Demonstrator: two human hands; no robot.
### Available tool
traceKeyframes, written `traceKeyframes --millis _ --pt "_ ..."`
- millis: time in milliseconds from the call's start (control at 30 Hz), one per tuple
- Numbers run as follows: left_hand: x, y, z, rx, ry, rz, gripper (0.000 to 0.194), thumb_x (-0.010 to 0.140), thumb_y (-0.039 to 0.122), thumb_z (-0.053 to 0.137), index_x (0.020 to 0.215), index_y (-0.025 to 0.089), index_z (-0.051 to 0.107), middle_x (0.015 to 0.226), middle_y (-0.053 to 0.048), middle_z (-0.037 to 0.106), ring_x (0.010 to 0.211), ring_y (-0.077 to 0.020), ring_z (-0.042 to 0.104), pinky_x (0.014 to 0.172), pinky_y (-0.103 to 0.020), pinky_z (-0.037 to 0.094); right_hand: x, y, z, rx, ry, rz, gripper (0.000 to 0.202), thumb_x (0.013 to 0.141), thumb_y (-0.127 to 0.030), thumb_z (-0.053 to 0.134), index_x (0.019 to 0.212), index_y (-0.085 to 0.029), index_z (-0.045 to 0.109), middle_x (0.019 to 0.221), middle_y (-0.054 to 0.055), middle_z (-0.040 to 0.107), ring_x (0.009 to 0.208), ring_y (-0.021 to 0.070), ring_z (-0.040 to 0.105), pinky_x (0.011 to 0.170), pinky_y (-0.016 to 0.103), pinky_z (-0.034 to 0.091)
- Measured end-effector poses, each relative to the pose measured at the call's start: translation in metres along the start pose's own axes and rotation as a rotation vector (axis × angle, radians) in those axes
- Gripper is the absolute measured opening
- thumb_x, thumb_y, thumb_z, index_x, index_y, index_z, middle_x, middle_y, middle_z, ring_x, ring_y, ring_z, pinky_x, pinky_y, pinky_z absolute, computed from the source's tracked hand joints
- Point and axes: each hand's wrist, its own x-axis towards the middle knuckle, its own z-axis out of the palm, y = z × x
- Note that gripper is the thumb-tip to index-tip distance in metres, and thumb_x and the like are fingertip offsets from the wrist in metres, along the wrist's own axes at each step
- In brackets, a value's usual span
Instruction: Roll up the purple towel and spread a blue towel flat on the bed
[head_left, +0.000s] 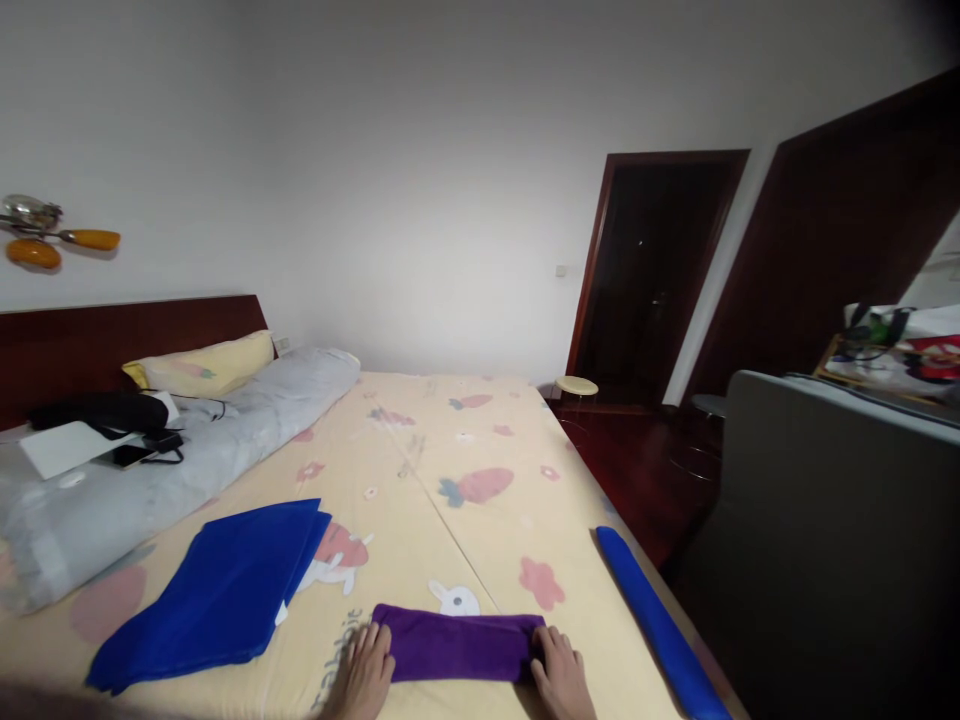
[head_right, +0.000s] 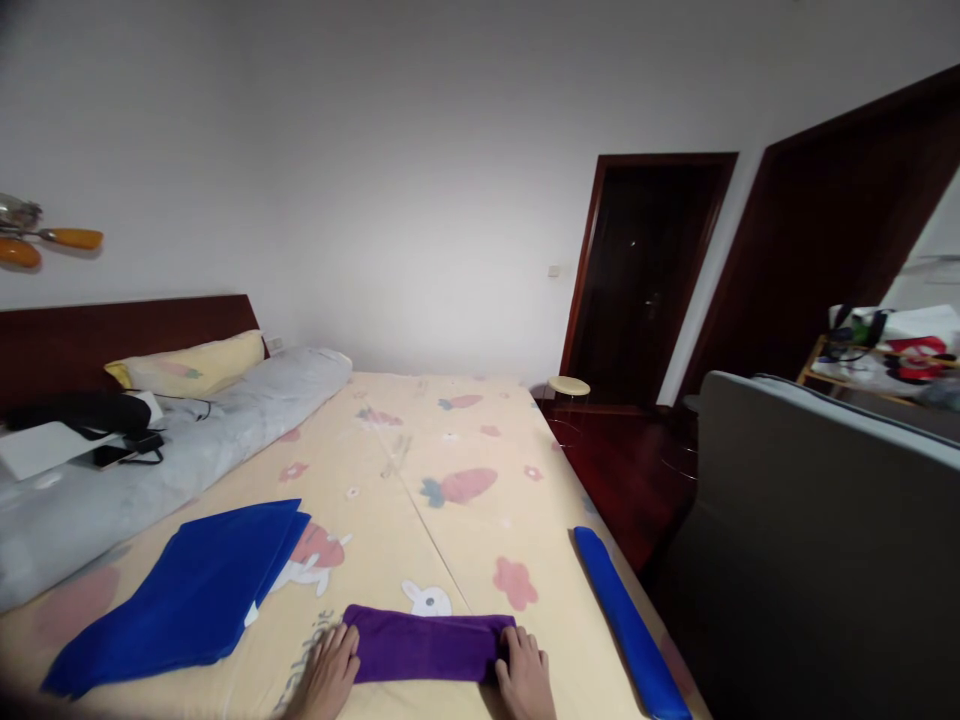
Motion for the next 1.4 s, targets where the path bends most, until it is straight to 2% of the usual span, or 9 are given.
traceKeyframes --millis 100,267,400,600,800,867,1067,1267,1400 --pt "-0.003 -0.007 -0.004 -0.005 -0.024 -0.055 0.056 0.086 0.025 0.027 0.141 0.022 0.038 0.153 -0.003 0.036 0.144 -0.0215 0.025 0.116 -0.042 0.019 -0.004 0.004 0.000 -0.015 -0.009 -0.037 0.037 0.071 -0.023 0.041 0.105 -0.024 0.056 0.110 0.006 0.062 0.105 0.0241 0.053 0.091 0.040 0.036" --pt "-0.014 -0.021 -0.006 -0.033 0.002 0.020 0.064 0.075 0.023 0.038 0.139 0.026 0.041 0.153 -0.001 0.037 0.143 -0.0206 0.026 0.116 -0.042 0.018 -0.010 0.025 0.011 -0.073 0.022 -0.128 0.061 0.062 -0.015 0.045 0.122 -0.026 0.052 0.131 0.007 0.057 0.116 0.0259 0.050 0.096 0.042 0.033" --pt "-0.020 -0.023 -0.010 -0.021 -0.020 0.029 0.073 0.069 0.020 0.041 0.142 0.024 0.036 0.154 -0.001 0.034 0.144 -0.0204 0.023 0.118 -0.042 0.016 -0.009 0.033 0.016 -0.110 0.051 -0.150 0.056 0.071 -0.015 0.042 0.124 -0.029 0.052 0.133 0.005 0.058 0.119 0.0249 0.050 0.100 0.043 0.031" --pt "-0.015 -0.023 -0.018 -0.061 -0.002 0.090 0.067 0.070 0.014 0.040 0.135 0.026 0.046 0.149 -0.001 0.043 0.141 -0.0200 0.032 0.116 -0.040 0.023 -0.003 0.024 0.010 -0.109 0.101 -0.178 0.042 0.074 -0.019 0.046 0.113 -0.028 0.059 0.119 0.004 0.065 0.104 0.0230 0.057 0.092 0.039 0.033" --pt "-0.009 -0.028 -0.034 -0.200 0.145 0.178 0.038 0.070 0.012 0.040 0.097 0.028 0.062 0.109 0.001 0.069 0.113 -0.0172 0.056 0.111 -0.036 0.030 -0.002 0.017 -0.006 -0.082 0.067 -0.181 0.025 0.077 -0.025 0.045 0.095 -0.027 0.063 0.099 0.003 0.068 0.097 0.0224 0.057 0.088 0.037 0.034" --pt "-0.004 -0.028 -0.035 -0.195 0.127 0.153 0.038 0.075 0.015 0.038 0.102 0.027 0.061 0.111 0.000 0.069 0.115 -0.0173 0.055 0.111 -0.036 0.029 0.000 0.012 -0.009 -0.088 0.033 -0.141 0.023 0.079 -0.025 0.043 0.088 -0.025 0.063 0.095 0.003 0.068 0.096 0.0227 0.057 0.088 0.038 0.034" --pt "0.014 -0.016 -0.028 -0.075 0.043 -0.015 0.048 0.081 0.021 0.035 0.125 0.023 0.053 0.135 -0.006 0.058 0.132 -0.0211 0.043 0.111 -0.044 0.026 0.016 0.006 0.002 -0.176 0.090 -0.053 0.031 0.078 -0.020 0.041 0.101 -0.023 0.061 0.100 0.007 0.068 0.099 0.0258 0.057 0.086 0.042 0.036" --pt "0.009 -0.001 -0.021 0.001 0.235 -0.054 0.050 0.079 0.011 0.033 0.121 0.023 0.057 0.129 -0.008 0.060 0.126 -0.0234 0.048 0.103 -0.042 0.033 0.023 0.008 0.019 -0.260 0.245 -0.015 0.043 0.074 -0.011 0.039 0.110 -0.024 0.058 0.119 0.011 0.063 0.107 0.0285 0.055 0.087 0.043 0.037" --pt "0.012 0.027 -0.007 -0.082 0.251 0.035 0.053 0.080 0.011 0.031 0.127 0.022 0.053 0.137 -0.008 0.055 0.130 -0.0213 0.044 0.108 -0.039 0.030 0.020 -0.026 0.029 -0.182 0.217 -0.189 0.045 0.065 -0.007 0.044 0.104 -0.024 0.058 0.111 0.009 0.062 0.103 0.0265 0.054 0.090 0.041 0.035"
